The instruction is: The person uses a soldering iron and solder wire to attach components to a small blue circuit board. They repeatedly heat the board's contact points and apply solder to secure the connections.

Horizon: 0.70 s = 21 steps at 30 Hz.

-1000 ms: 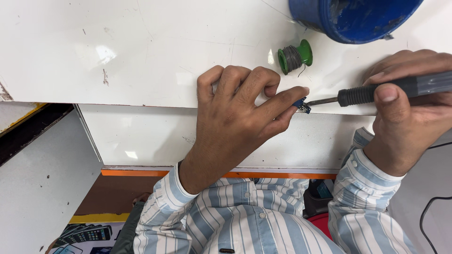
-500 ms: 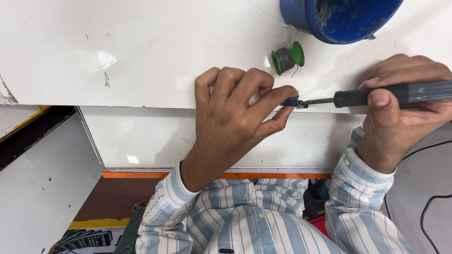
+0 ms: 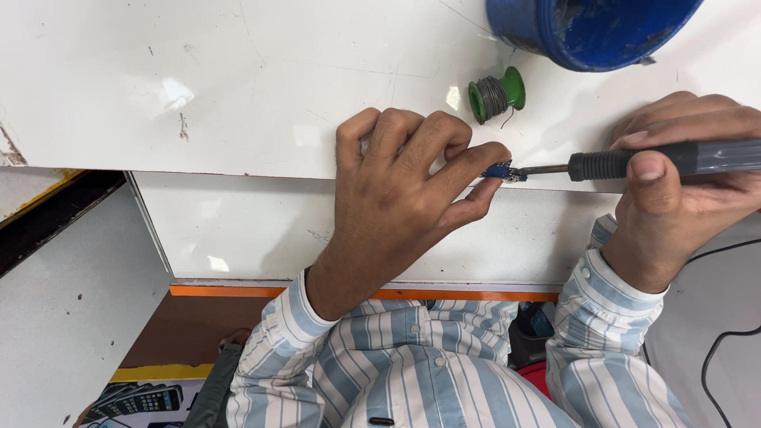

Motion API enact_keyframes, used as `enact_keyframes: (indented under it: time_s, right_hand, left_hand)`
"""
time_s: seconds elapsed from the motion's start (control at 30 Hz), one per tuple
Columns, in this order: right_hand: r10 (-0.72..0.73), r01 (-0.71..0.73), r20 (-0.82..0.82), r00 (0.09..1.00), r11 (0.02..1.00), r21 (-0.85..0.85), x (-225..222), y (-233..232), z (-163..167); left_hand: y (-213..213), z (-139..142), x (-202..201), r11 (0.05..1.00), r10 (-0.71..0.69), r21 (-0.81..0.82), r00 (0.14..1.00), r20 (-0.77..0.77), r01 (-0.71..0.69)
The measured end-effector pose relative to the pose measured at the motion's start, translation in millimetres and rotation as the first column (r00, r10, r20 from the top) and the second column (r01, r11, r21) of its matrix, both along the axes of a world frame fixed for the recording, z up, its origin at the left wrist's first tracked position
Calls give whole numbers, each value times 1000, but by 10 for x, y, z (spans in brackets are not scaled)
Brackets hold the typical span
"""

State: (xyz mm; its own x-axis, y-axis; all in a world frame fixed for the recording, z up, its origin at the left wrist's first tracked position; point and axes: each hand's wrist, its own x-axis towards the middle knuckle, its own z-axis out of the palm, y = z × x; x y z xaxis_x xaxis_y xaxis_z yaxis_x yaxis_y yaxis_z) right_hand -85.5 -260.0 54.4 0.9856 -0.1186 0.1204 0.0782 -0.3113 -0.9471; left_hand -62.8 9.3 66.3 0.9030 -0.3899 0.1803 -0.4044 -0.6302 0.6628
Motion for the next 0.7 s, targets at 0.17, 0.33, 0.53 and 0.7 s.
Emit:
enact_keyframes:
  time_s: [0.17, 0.33, 0.53, 0.7]
  right_hand:
    - [5, -5, 5, 1000, 1000, -7, -8, -17, -14]
    - [2, -1, 4, 1000, 1000, -5, -4, -20, -14]
    - [-8, 8, 0, 1000, 1000, 10, -14, 6, 1]
    - [-9, 9, 1, 1000, 1000, 16, -13, 7, 7]
  left_hand:
    - [-8, 0, -1, 1000, 1, 9, 1000, 4, -1]
    - [-7, 1, -2, 1000, 5, -5, 1000, -1, -5]
    - [-11, -3, -5, 1000, 3, 0, 1000, 1, -3]
    - [-16, -2, -9, 1000, 7, 1, 1000, 6, -7]
